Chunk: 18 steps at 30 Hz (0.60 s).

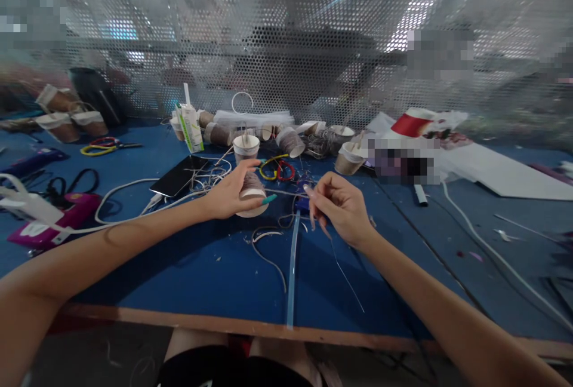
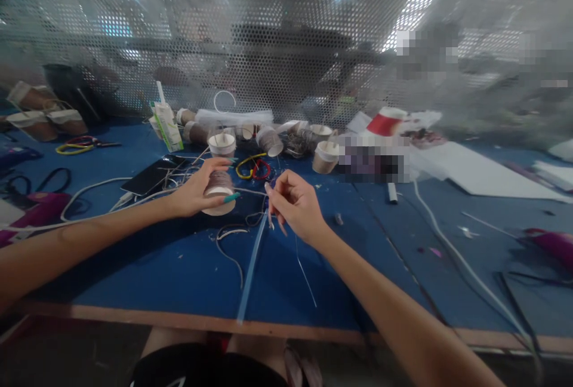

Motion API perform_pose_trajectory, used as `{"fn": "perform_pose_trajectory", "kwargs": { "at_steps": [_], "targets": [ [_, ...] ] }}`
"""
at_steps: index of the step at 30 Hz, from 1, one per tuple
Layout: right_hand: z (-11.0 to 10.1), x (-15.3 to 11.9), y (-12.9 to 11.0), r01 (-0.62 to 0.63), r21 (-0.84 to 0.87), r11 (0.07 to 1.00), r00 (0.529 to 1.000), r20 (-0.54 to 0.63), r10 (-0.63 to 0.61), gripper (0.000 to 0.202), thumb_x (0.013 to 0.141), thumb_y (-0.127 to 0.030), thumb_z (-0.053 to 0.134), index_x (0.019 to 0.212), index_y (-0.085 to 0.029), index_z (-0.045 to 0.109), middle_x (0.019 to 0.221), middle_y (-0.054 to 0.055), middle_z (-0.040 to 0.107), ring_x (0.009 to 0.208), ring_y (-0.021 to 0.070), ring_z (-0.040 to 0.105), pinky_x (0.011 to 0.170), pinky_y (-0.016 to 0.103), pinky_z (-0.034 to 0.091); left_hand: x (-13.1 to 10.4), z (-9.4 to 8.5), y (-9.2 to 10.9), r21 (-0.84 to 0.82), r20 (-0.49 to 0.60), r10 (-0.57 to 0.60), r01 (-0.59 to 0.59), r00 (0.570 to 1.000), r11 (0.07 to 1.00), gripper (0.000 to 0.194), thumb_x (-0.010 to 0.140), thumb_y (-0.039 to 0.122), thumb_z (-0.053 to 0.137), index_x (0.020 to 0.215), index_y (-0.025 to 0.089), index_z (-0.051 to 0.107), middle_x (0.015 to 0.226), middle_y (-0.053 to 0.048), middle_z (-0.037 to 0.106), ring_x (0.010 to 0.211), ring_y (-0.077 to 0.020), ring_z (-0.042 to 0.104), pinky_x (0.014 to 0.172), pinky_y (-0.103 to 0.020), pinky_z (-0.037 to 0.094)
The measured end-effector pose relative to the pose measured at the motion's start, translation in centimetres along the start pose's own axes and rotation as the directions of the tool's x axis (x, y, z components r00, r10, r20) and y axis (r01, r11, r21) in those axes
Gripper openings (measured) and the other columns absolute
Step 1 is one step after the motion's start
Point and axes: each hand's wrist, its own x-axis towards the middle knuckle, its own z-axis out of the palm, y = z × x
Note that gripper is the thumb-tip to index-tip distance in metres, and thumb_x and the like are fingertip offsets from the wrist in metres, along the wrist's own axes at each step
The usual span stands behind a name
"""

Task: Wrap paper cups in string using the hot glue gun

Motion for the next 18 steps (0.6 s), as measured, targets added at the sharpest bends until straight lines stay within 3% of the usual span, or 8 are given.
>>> {"fn": "perform_pose_trajectory", "kwargs": {
  "at_steps": [2, 8, 11, 14, 18],
  "targets": [
    [0.0, 0.0, 0.1, 0.0, 0.003, 1.0, 1.0, 0.005, 0.0, 0.043, 0.073, -0.045, 0.078, 0.063, -0.022, 0.042, 0.044, -0.007, 0.055, 0.028, 0.0062, 0.044, 0.026, 0.017, 0.034, 0.2, -0.4, 0.1, 0.049, 0.086, -0.048, 0.044, 0.995, 0.998, 0.077, 0.078, 0.061, 0.065, 0.139, 0.023, 0.037, 0.137, -0.015, 0.052, 0.125, -0.0338, 0.055, 0.104, -0.051, 0.046],
    [-0.1, 0.0, 0.4, 0.019, 0.027, 0.999, 0.999, -0.038, -0.018, 0.043, 0.072, -0.043, 0.079, 0.063, -0.023, 0.042, 0.043, -0.008, 0.053, 0.028, 0.0069, 0.045, 0.026, 0.018, 0.034, 0.7, -2.3, 0.3, 0.307, 0.239, -0.069, -0.008, 0.969, 0.952, 0.08, 0.076, 0.062, 0.065, 0.141, 0.022, 0.043, 0.134, -0.015, 0.059, 0.12, -0.0347, 0.06, 0.096, -0.044, 0.05],
    [-0.1, 0.0, 0.5, 0.005, 0.027, 1.0, 0.999, -0.034, -0.004, 0.042, 0.072, -0.043, 0.079, 0.063, -0.023, 0.042, 0.043, -0.008, 0.053, 0.027, 0.0074, 0.044, 0.024, 0.018, 0.031, 1.0, -3.4, 0.7, 0.372, 0.309, -0.143, 0.018, 0.94, 0.928, 0.083, 0.075, 0.063, 0.066, 0.142, 0.02, 0.041, 0.131, -0.016, 0.061, 0.113, -0.0355, 0.064, 0.091, -0.045, 0.052],
    [-0.1, 0.1, 0.7, -0.017, 0.023, 1.0, 1.0, -0.026, 0.018, 0.042, 0.072, -0.043, 0.079, 0.064, -0.023, 0.042, 0.043, -0.008, 0.054, 0.027, 0.0076, 0.044, 0.023, 0.018, 0.03, 1.4, -3.7, 1.2, 0.297, 0.274, -0.129, 0.044, 0.953, 0.954, 0.086, 0.071, 0.058, 0.073, 0.142, 0.022, 0.041, 0.137, -0.015, 0.056, 0.12, -0.036, 0.059, 0.097, -0.048, 0.05],
    [-0.2, 0.3, 1.0, -0.038, 0.019, 0.999, 0.998, -0.043, 0.038, 0.043, 0.071, -0.044, 0.079, 0.065, -0.023, 0.042, 0.043, -0.008, 0.053, 0.025, 0.0072, 0.042, 0.022, 0.017, 0.028, 1.3, -2.7, 1.5, 0.107, 0.065, 0.057, -0.064, 0.996, 0.992, 0.087, 0.068, 0.045, 0.081, 0.141, 0.024, 0.039, 0.142, -0.015, 0.049, 0.133, -0.0341, 0.048, 0.112, -0.05, 0.042]
  ]
}}
